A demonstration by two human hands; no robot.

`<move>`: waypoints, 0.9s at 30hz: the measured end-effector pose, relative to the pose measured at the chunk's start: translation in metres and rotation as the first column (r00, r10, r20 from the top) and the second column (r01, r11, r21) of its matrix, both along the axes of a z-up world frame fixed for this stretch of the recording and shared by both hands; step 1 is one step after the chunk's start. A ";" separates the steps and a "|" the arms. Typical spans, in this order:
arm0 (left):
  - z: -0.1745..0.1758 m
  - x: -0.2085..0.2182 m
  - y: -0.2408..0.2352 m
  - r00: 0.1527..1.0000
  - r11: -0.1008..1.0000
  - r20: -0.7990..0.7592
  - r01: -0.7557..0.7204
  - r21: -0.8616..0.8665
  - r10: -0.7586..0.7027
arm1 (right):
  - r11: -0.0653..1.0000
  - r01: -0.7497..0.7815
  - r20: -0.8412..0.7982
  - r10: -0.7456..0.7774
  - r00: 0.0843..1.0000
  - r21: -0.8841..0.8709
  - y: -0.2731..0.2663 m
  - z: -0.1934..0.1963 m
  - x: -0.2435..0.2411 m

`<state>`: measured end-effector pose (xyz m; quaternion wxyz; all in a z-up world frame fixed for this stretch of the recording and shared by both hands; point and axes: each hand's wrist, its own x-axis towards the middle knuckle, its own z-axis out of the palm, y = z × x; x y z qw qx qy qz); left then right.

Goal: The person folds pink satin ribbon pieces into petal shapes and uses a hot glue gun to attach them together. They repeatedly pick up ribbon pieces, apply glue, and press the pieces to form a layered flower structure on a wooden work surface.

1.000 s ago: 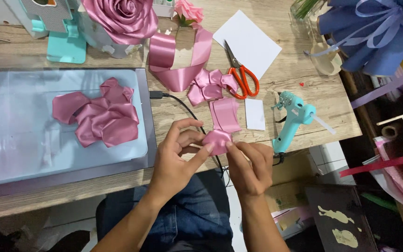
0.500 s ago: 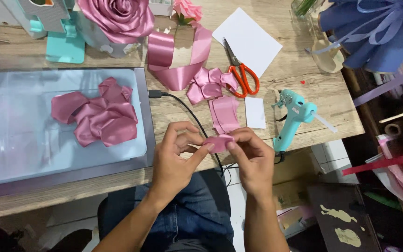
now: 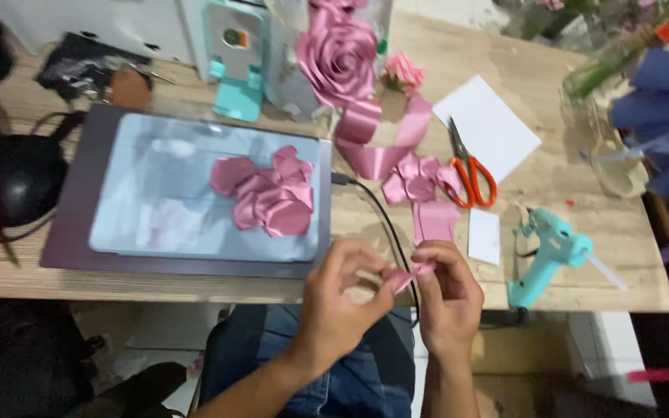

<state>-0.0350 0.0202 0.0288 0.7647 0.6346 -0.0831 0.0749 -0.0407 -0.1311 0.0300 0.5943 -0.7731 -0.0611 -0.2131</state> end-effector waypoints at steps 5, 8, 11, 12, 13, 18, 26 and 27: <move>0.016 0.003 0.066 0.922 0.910 0.157 -0.379 0.170 0.355 | 0.995 -0.019 0.037 0.015 0.999 0.095 0.004 -0.005 0.005; 0.031 0.021 0.103 0.873 0.813 0.063 -0.476 0.335 0.485 | 0.993 0.042 -0.028 -0.040 0.999 0.106 0.005 -0.011 0.009; 0.032 0.032 0.124 0.858 0.757 0.081 -0.489 0.433 0.507 | 0.988 0.127 -0.145 -0.114 0.983 0.088 0.014 -0.015 0.011; 0.027 0.033 0.128 0.853 0.741 0.119 -0.503 0.444 0.508 | 0.983 0.177 -0.198 -0.164 0.966 0.050 0.017 -0.015 0.009; 0.025 0.035 0.132 0.843 0.729 0.128 -0.519 0.446 0.522 | 0.986 0.158 -0.193 -0.145 0.970 0.059 0.022 -0.017 0.012; 0.016 0.040 0.133 0.816 0.667 0.346 -0.578 0.470 0.464 | 0.950 0.007 0.163 0.046 0.985 -0.312 0.060 0.020 0.010; 0.020 0.033 0.143 0.824 0.724 0.284 -0.567 0.393 0.491 | 0.659 -0.175 0.141 0.398 0.906 -0.732 0.129 0.030 0.056; 0.020 0.031 0.146 0.838 0.747 0.256 -0.545 0.380 0.482 | 0.595 -0.214 0.093 0.442 0.892 -0.775 0.136 0.028 0.065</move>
